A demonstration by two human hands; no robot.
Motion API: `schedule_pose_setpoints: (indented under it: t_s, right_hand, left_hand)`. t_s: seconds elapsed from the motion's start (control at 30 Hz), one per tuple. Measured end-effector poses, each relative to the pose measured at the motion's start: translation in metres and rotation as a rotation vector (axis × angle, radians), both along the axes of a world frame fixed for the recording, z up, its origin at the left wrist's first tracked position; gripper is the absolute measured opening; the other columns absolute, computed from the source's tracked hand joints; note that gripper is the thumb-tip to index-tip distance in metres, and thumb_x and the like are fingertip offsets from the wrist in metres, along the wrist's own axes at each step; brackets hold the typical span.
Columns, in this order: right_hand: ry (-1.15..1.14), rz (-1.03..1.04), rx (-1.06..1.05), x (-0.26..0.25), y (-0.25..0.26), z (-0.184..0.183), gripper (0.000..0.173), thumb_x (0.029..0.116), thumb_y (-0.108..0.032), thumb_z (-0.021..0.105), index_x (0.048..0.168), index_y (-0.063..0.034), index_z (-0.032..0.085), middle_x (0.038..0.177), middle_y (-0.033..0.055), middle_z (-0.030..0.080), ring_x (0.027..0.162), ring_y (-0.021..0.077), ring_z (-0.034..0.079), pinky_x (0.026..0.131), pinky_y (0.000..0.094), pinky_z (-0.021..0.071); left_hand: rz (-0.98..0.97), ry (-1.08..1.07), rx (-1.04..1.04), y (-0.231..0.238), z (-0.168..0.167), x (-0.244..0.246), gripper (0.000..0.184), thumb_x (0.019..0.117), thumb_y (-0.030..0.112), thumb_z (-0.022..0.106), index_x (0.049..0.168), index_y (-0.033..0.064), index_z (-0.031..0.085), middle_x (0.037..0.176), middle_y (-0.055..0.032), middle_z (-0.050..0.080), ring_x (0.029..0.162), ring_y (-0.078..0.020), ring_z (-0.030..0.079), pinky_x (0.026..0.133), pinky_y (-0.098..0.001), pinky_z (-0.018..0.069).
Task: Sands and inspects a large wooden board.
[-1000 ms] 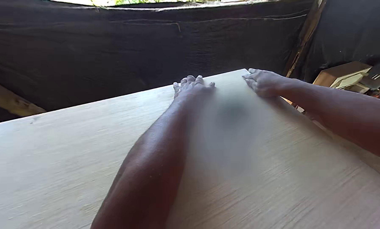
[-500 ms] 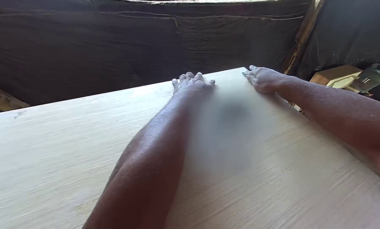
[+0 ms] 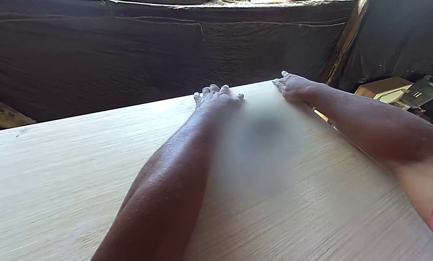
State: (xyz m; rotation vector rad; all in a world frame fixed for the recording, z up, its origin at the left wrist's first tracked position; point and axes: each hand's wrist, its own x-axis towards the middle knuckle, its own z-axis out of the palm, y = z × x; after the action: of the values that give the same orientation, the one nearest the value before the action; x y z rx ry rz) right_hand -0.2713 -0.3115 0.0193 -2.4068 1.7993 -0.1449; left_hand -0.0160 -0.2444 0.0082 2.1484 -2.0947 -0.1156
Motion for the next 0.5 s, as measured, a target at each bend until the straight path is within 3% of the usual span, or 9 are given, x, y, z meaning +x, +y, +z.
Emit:
schedule_pose_setpoints:
  t_s: [0.1, 0.27, 0.43, 0.5]
  right_hand:
    - [-0.001, 0.021, -0.004, 0.002, 0.0, -0.001, 0.052, 0.1119, -0.034, 0.025, 0.154, -0.0137, 0.049, 0.166, 0.0166, 0.03, 0.151, 0.0342, 0.034, 0.121, 0.0559, 0.0313]
    - [-0.013, 0.016, 0.013, -0.011, 0.027, -0.001, 0.052, 0.1116, -0.039, 0.025, 0.156, -0.023, 0.046, 0.169, 0.015, 0.026, 0.153, 0.0346, 0.031, 0.121, 0.0567, 0.0297]
    - [0.004, 0.018, 0.031, 0.005, -0.005, 0.001, 0.053, 0.1119, -0.033, 0.023, 0.156, -0.0128, 0.045, 0.166, 0.0186, 0.028, 0.152, 0.0385, 0.031, 0.12, 0.0622, 0.028]
    - [0.016, 0.029, 0.015, 0.004, 0.005, 0.0, 0.054, 0.1117, -0.036, 0.023, 0.157, -0.0156, 0.044, 0.168, 0.0167, 0.027, 0.152, 0.0394, 0.031, 0.119, 0.0628, 0.0291]
  left_hand:
    - [0.009, 0.014, -0.005, 0.002, 0.0, 0.0, 0.082, 0.0974, 0.075, 0.026, 0.156, 0.0198, 0.043, 0.158, -0.0171, 0.042, 0.147, -0.04, 0.035, 0.113, -0.0695, 0.0269]
    - [-0.006, 0.01, -0.012, -0.004, -0.003, 0.001, 0.084, 0.097, 0.075, 0.026, 0.157, 0.0187, 0.042, 0.157, -0.0168, 0.043, 0.147, -0.0392, 0.036, 0.114, -0.071, 0.0248]
    - [0.003, 0.007, -0.008, -0.003, -0.003, 0.003, 0.084, 0.0962, 0.077, 0.027, 0.156, 0.0195, 0.043, 0.157, -0.017, 0.042, 0.147, -0.0398, 0.036, 0.113, -0.0704, 0.0262]
    - [0.007, 0.007, -0.012, -0.005, -0.003, 0.004, 0.089, 0.0948, 0.079, 0.026, 0.158, 0.0178, 0.041, 0.159, -0.0176, 0.04, 0.148, -0.0399, 0.035, 0.114, -0.0713, 0.0242]
